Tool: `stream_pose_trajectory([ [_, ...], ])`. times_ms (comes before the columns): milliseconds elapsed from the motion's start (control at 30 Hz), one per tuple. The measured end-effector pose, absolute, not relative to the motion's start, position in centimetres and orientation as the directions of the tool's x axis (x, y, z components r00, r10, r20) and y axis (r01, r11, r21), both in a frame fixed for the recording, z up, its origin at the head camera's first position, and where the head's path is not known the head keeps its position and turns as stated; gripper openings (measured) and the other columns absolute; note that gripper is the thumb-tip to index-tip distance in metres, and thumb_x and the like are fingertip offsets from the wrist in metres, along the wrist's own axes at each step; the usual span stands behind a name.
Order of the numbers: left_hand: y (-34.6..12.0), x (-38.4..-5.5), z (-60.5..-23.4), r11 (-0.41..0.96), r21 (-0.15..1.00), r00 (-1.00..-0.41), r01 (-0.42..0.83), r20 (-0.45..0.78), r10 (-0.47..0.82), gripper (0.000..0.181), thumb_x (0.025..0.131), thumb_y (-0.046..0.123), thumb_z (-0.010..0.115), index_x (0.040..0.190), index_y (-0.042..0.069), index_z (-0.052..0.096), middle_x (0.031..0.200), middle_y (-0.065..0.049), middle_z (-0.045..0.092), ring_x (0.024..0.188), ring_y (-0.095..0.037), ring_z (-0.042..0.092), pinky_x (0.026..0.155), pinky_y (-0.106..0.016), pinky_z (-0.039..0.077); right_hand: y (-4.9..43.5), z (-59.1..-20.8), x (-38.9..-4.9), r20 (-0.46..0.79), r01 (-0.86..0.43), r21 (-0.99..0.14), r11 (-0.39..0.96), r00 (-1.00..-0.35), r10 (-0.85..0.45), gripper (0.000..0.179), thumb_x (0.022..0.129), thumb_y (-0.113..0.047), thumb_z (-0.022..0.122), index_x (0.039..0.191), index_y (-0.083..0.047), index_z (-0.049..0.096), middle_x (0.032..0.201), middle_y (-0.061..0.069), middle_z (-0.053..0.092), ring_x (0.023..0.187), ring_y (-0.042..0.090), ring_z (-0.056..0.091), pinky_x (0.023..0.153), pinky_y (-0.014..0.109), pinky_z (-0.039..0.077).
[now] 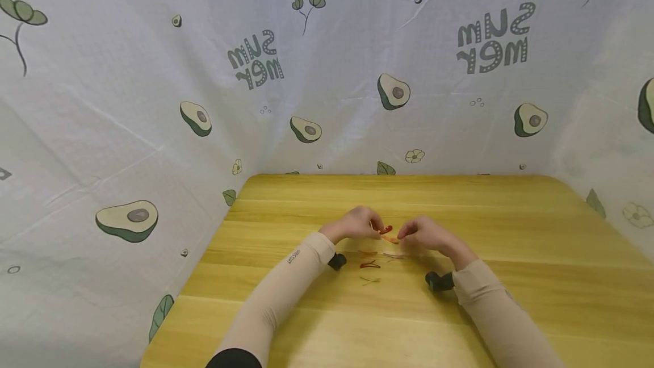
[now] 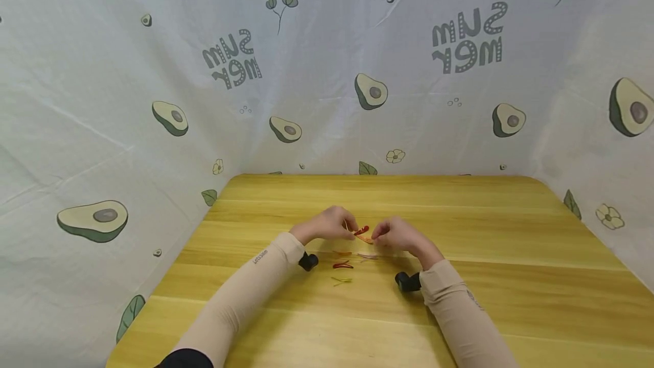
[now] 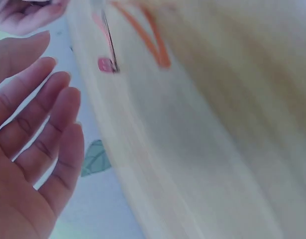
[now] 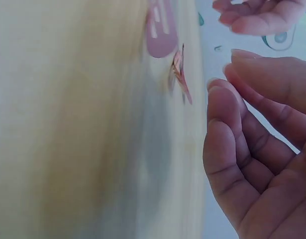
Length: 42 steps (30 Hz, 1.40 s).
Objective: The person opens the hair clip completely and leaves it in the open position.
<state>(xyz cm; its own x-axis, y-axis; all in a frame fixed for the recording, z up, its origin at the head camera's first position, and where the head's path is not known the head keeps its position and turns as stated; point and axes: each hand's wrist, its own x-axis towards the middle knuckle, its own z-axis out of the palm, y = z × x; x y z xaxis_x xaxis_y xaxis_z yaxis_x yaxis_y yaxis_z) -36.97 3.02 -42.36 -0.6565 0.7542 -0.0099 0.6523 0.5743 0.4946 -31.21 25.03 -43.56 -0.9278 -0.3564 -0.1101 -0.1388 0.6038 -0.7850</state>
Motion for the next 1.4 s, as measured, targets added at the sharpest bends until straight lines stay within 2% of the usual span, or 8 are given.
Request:
stream_pose_trajectory([
  [133, 3.4, -38.3, -42.5, 0.582, 0.522, -0.663, 0.623, -0.041, 0.747, 0.015, 0.090, 0.010, 0.073, 0.104, 0.005, 0.075, 0.093, 0.000, 0.069, 0.081, -0.007, 0.058, 0.071, -0.017, 0.047, 24.9, -43.2, -32.0, -0.120, -0.123, -0.785, 0.607, -0.931, -0.345, 0.017, 0.090, -0.002, 0.064, 0.103, 0.010, 0.066, 0.094, 0.011, 0.069, 0.080, 0.017, 0.057, 0.073, 0.033, 0.049],
  [400, 4.5, -39.6, -43.6, 0.592, 0.558, -0.659, 0.582, -0.103, 0.745, 0.011, 0.088, 0.002, 0.071, 0.098, 0.005, 0.075, 0.093, -0.001, 0.070, 0.079, -0.007, 0.057, 0.070, -0.017, 0.048, 24.8, -43.9, -33.1, -0.193, -0.042, -0.757, 0.652, -0.939, -0.285, 0.013, 0.087, -0.005, 0.071, 0.094, 0.005, 0.069, 0.083, 0.006, 0.068, 0.074, 0.016, 0.059, 0.067, 0.030, 0.050],
  [533, 5.0, -39.9, -44.1, 0.600, 0.534, -0.649, 0.595, -0.121, 0.751, 0.010, 0.088, 0.003, 0.073, 0.097, 0.007, 0.077, 0.093, 0.000, 0.071, 0.077, -0.006, 0.057, 0.069, -0.016, 0.048, 24.6, -44.3, -33.2, -0.215, -0.025, -0.734, 0.679, -0.940, -0.266, 0.010, 0.087, -0.005, 0.070, 0.092, 0.002, 0.070, 0.080, 0.004, 0.065, 0.072, 0.015, 0.057, 0.064, 0.029, 0.048],
  [767, 5.4, -39.8, -44.2, 0.616, 0.524, -0.658, 0.588, -0.132, 0.741, 0.011, 0.088, 0.003, 0.072, 0.095, 0.009, 0.078, 0.099, 0.000, 0.073, 0.085, -0.006, 0.059, 0.074, -0.017, 0.049, 24.0, -44.1, -33.2, -0.212, -0.024, -0.738, 0.674, -0.940, -0.267, 0.007, 0.086, -0.005, 0.070, 0.084, 0.002, 0.070, 0.069, -0.001, 0.058, 0.063, 0.013, 0.049, 0.060, 0.026, 0.040],
  [1033, 5.7, -39.9, -44.1, 0.606, 0.495, -0.644, 0.623, -0.116, 0.756, 0.009, 0.088, 0.001, 0.071, 0.090, 0.007, 0.077, 0.095, -0.001, 0.073, 0.079, -0.005, 0.057, 0.070, -0.016, 0.048, 23.7, -44.1, -33.5, -0.201, -0.025, -0.703, 0.711, -0.952, -0.232, 0.009, 0.087, -0.006, 0.073, 0.085, 0.003, 0.072, 0.075, 0.001, 0.066, 0.067, 0.012, 0.055, 0.062, 0.026, 0.046],
  [1400, 5.7, -39.6, -44.1, 0.628, 0.482, -0.658, 0.611, -0.132, 0.742, 0.007, 0.089, 0.004, 0.070, 0.085, 0.009, 0.074, 0.083, 0.001, 0.069, 0.069, -0.004, 0.051, 0.065, -0.015, 0.043, 23.9, -44.4, -33.5, -0.192, -0.017, -0.738, 0.675, -0.953, -0.234, 0.009, 0.088, -0.002, 0.071, 0.088, 0.007, 0.073, 0.079, 0.005, 0.071, 0.067, 0.012, 0.060, 0.064, 0.027, 0.051],
])
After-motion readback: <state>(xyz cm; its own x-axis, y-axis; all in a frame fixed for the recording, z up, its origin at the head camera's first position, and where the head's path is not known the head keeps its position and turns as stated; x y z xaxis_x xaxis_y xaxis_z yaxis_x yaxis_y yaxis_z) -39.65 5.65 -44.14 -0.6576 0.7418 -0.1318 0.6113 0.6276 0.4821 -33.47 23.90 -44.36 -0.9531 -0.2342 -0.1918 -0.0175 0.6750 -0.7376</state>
